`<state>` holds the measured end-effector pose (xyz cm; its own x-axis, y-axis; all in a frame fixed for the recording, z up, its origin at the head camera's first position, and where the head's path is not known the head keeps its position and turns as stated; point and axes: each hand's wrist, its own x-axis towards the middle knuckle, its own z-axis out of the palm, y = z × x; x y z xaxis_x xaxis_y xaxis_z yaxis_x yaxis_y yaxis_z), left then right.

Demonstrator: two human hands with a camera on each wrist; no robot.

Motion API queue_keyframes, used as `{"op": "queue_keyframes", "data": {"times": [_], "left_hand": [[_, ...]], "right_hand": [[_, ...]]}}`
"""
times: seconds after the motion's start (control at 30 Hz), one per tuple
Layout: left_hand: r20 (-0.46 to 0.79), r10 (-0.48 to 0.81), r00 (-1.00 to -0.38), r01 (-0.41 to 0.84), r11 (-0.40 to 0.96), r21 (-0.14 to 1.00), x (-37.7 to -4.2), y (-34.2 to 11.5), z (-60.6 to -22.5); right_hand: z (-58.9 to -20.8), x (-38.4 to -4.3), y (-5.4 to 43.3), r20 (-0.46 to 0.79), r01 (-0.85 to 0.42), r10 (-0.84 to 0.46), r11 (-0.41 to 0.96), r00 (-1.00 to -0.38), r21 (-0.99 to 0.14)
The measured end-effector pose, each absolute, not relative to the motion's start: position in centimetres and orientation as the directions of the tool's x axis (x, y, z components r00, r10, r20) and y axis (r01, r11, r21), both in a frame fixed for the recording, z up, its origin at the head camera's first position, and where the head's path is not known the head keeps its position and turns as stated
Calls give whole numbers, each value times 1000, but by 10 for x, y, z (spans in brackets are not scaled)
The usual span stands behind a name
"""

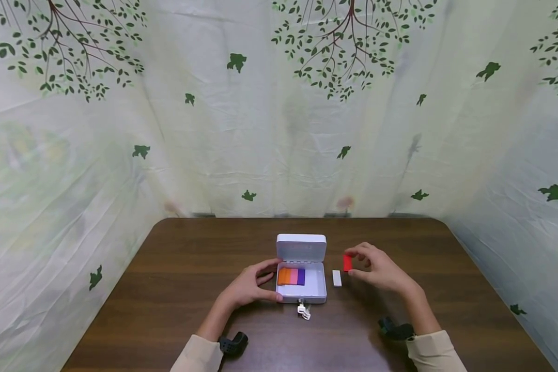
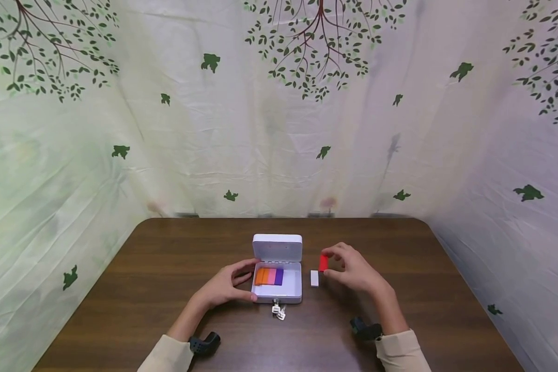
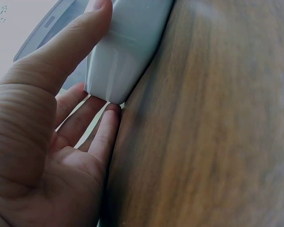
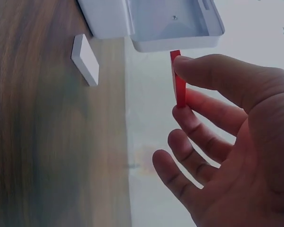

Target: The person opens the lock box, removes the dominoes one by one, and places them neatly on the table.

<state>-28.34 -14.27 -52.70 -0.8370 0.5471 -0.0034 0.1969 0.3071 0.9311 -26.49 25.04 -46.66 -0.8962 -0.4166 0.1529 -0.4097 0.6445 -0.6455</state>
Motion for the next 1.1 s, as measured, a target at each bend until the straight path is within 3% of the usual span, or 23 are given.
{"op": "queue_keyframes", "data": {"times": [0.67,1.1], "left_hand": [[7,553,-833,211,307,928,-285,-142,-525],[1,556,-831,209,312,927,-284,-143,-528]], "right_hand": [[-482,-271,269,72,-353,-406,680,-911,-643],[-495,-273,265,60,-398,-453,704,-889,-587]]}}
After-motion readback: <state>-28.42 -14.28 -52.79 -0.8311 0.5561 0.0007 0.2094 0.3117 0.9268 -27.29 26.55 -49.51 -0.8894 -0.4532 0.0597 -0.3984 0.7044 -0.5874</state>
